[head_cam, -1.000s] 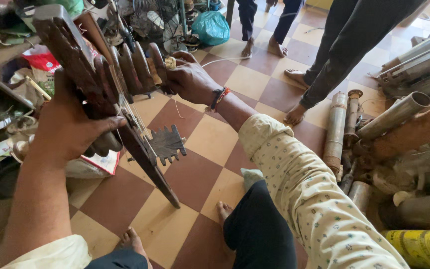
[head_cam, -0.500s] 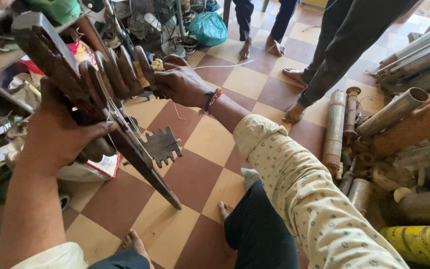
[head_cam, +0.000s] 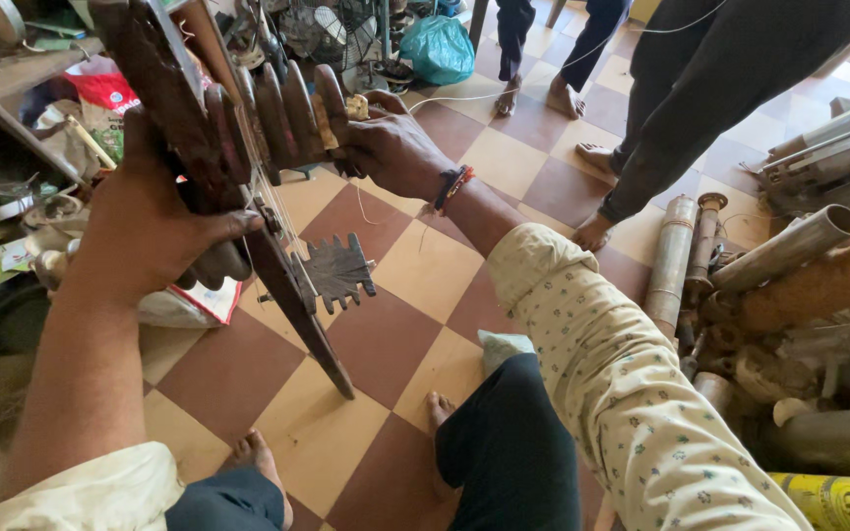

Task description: The person sits on the floor and winds a thin white string onto a vertical wooden spooling device using both hands. The left hand holds the device steady while the right hand rotates the spool and guides the string.

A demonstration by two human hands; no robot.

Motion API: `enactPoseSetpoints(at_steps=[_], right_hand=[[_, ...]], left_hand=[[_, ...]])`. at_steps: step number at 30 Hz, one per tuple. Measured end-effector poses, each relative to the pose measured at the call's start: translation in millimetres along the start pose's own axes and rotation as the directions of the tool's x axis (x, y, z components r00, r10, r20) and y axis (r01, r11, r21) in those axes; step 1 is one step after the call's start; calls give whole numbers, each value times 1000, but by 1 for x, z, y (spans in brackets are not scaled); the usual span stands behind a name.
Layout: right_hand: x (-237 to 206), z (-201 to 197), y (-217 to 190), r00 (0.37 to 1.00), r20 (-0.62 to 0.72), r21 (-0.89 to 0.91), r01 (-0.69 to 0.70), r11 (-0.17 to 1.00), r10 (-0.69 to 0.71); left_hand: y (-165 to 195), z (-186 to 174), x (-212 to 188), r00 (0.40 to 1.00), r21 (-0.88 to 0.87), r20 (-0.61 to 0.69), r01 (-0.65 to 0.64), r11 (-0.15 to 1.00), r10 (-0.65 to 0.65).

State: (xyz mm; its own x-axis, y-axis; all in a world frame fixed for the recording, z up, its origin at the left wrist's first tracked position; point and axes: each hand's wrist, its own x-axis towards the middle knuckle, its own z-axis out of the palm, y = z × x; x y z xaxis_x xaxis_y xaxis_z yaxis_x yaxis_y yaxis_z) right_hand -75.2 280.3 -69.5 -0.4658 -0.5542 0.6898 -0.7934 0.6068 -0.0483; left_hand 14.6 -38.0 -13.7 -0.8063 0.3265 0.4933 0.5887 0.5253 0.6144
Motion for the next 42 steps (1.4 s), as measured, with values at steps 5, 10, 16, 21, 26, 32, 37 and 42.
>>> enactPoseSetpoints(at_steps=[5, 10, 16, 21, 26, 32, 37, 42], right_hand=[[0, 1, -1, 999, 43, 41, -27, 999, 26], [1, 3, -3, 999, 38, 12, -16, 1000, 15], [-1, 2, -6, 995, -37, 27, 91, 995, -90], [-1, 1, -9, 997, -28, 81, 69, 994, -67], [2, -3, -12, 999, -9, 75, 52, 996, -51], [6, -7, -13, 998, -25, 107, 61, 992, -58], [5, -3, -7, 996, -59, 68, 78, 995, -74], [2, 2, -1, 1000, 7, 23, 7, 1000, -7]], left_hand=[[4, -1, 1, 1000, 48, -4, -16, 999, 17], [8, -1, -2, 1000, 8, -18, -4, 1000, 4], [12, -2, -3, 1000, 23, -6, 15, 1000, -14], [15, -3, -2, 1000, -40, 11, 23, 999, -23], [19, -3, -1, 1000, -52, 1, 9, 999, -9], [22, -6, 0, 1000, -29, -5, 18, 999, -18], [21, -6, 1, 1000, 31, -14, 25, 999, -25], [21, -5, 3, 999, 61, -29, -45, 997, 47]])
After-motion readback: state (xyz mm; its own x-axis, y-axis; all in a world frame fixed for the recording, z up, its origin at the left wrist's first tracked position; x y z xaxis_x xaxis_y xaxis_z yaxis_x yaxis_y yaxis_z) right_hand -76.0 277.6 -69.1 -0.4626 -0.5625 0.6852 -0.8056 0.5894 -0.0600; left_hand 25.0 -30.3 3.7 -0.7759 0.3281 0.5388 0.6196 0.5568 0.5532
